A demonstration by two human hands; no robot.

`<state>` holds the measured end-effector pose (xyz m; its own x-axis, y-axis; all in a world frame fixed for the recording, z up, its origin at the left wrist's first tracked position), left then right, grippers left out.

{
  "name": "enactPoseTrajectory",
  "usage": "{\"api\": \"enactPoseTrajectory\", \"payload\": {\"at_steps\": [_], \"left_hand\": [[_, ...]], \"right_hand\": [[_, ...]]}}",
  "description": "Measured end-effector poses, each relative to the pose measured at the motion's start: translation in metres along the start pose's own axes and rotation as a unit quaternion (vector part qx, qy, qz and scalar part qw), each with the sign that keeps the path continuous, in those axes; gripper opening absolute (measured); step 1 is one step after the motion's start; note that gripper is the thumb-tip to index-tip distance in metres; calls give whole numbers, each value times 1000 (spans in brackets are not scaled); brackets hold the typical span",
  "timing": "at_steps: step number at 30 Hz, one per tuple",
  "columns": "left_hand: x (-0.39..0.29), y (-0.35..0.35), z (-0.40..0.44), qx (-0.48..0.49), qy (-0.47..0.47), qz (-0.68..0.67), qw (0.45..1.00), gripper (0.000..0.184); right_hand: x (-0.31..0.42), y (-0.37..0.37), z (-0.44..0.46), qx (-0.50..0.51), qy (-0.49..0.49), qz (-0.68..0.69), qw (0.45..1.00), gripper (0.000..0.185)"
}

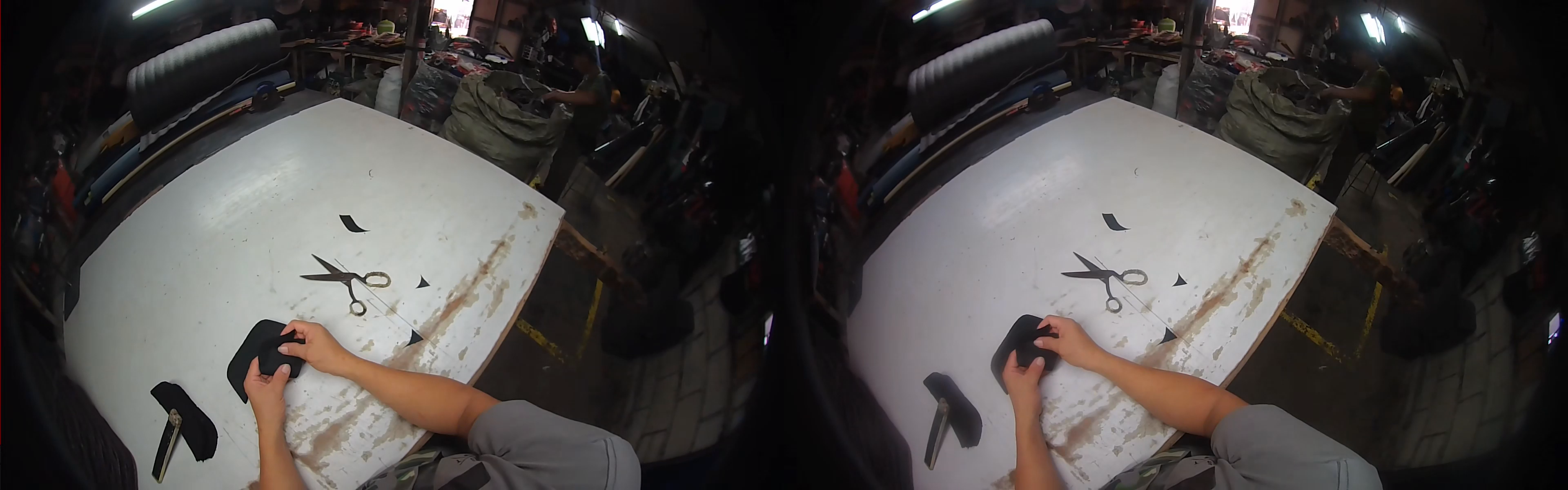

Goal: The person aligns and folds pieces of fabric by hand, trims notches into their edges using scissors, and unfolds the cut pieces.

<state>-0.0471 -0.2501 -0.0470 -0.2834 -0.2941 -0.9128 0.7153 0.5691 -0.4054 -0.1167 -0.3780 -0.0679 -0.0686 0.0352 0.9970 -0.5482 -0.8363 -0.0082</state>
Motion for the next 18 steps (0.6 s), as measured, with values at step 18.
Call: {"api": "enactPoseTrajectory", "payload": {"at_steps": [18], "left_hand": [[-2, -4, -1, 1, 7, -16, 1000, 33]], "right_hand": [[9, 3, -3, -23, -1, -15, 1000, 23]]}}
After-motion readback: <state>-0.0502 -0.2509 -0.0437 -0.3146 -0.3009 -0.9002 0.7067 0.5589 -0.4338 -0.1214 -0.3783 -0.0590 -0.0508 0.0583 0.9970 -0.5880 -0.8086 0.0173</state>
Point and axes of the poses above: each hand's wrist, its own z-axis towards the middle knuckle, its own y-axis out of the back of the hand, x = y × z, the point moved 7 cm from there along z, towards the middle knuckle, and after that the axes turned 14 degrees about -z, right-handed, at the moved point
